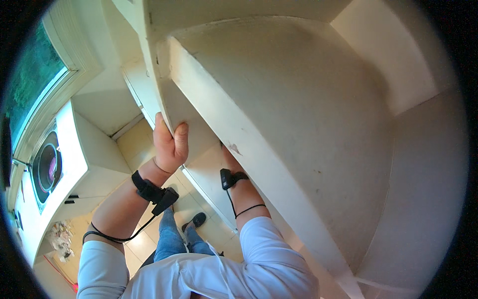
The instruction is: Cleaning a room by wiping shelves, a chair, a counter, and a wall with a cloth.
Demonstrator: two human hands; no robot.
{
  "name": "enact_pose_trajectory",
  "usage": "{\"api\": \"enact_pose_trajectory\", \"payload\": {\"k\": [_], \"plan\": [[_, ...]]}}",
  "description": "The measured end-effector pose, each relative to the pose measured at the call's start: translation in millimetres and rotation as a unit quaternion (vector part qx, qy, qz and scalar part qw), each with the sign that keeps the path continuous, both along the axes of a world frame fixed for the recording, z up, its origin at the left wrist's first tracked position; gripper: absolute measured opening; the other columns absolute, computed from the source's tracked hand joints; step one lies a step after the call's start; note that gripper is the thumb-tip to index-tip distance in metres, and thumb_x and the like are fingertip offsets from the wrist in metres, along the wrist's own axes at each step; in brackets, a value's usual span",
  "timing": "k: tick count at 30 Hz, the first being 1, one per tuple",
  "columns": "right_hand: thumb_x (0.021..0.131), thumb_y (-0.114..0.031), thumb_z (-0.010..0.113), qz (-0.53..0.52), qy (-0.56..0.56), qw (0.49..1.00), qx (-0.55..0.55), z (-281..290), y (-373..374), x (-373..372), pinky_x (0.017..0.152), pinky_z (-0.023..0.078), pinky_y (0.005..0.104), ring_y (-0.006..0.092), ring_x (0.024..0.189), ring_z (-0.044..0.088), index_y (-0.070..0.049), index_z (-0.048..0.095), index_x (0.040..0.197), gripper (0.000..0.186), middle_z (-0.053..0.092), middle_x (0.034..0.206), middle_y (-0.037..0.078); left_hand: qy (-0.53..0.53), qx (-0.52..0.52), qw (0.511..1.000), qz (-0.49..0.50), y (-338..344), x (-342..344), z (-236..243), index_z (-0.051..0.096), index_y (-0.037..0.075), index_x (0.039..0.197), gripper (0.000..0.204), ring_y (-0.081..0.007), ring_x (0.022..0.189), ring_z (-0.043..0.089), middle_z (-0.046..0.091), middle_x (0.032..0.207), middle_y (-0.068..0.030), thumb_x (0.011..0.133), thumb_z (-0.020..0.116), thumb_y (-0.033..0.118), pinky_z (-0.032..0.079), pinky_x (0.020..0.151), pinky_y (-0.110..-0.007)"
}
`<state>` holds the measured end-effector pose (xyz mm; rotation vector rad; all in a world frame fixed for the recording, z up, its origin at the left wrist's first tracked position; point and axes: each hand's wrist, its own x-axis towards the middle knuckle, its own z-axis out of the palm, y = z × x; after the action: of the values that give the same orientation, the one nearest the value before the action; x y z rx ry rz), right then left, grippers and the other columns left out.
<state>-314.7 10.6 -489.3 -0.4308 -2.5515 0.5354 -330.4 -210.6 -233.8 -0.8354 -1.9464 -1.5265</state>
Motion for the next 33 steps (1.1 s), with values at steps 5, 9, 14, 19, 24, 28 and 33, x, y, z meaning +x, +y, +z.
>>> {"api": "enact_pose_trajectory", "payload": {"k": [5,9,14,19,24,28,33], "plan": [[0.083,-0.039,0.066,0.063,-0.158,0.984,-0.054,7,-67,50,0.113,0.032,0.0525,0.0377,0.135,0.044,-0.013,0.054,0.139,0.063,0.049,0.145,0.02,0.011,0.021,1.0,-0.001,6,-5,1,0.051,-0.001,0.117,0.036,-0.039,0.075,0.064,0.064,0.09,-0.0197,0.096,0.064,0.025,0.051,0.067,-0.042],[0.083,-0.037,0.067,0.134,-0.106,0.985,0.021,4,-96,94,0.108,0.035,0.0554,0.0351,0.131,0.047,-0.014,0.057,0.136,0.059,0.052,0.142,0.017,-0.003,0.02,1.0,-0.023,14,-3,3,0.051,-0.002,0.116,0.035,-0.0397,0.075,0.063,0.064,0.09,-0.0199,0.096,0.064,0.024,0.051,0.068,-0.043],[0.081,-0.035,0.069,0.32,-0.114,0.936,0.091,14,-36,85,0.103,0.04,0.0551,0.0349,0.127,0.051,-0.02,0.057,0.136,0.058,0.054,0.14,0.014,0.021,0.006,1.0,-0.019,10,-3,2,0.051,-0.003,0.116,0.037,-0.0403,0.076,0.062,0.064,0.09,-0.021,0.096,0.064,0.026,0.05,0.068,-0.045],[0.08,-0.026,0.07,0.025,-0.078,0.981,0.177,15,70,34,0.103,0.043,0.053,0.0398,0.122,0.053,-0.009,0.056,0.136,0.061,0.054,0.134,0.02,0.07,0.009,0.997,-0.018,18,-6,2,0.051,-0.004,0.113,0.036,-0.04,0.072,0.06,0.061,0.085,-0.0209,0.097,0.06,0.027,0.048,0.065,-0.044],[0.084,-0.033,0.068,-0.025,-0.099,0.993,0.054,15,88,-2,0.113,0.037,0.0475,0.0405,0.134,0.046,-0.003,0.052,0.139,0.064,0.053,0.141,0.025,0.056,0.061,0.996,-0.024,27,-6,1,0.054,-0.001,0.109,0.035,-0.0343,0.073,0.057,0.057,0.086,-0.0177,0.098,0.058,0.031,0.046,0.067,-0.04],[0.082,-0.032,0.068,0.032,-0.102,0.994,0.007,13,45,29,0.11,0.038,0.0503,0.0388,0.127,0.051,-0.006,0.056,0.136,0.061,0.057,0.136,0.02,0.051,-0.011,0.997,-0.059,15,-4,-4,0.048,-0.003,0.127,0.043,-0.029,0.107,0.053,0.052,0.116,-0.0166,0.105,0.045,0.035,0.042,0.095,-0.039],[0.08,-0.03,0.071,0.267,-0.139,0.954,0.009,18,-51,109,0.106,0.039,0.0503,0.0323,0.128,0.051,-0.017,0.059,0.134,0.057,0.056,0.134,0.012,0.039,0.032,0.999,-0.021,7,-7,-8,0.056,0.0,0.111,0.031,-0.033,0.089,0.053,0.052,0.102,-0.0178,0.101,0.054,0.03,0.042,0.079,-0.042]]}}
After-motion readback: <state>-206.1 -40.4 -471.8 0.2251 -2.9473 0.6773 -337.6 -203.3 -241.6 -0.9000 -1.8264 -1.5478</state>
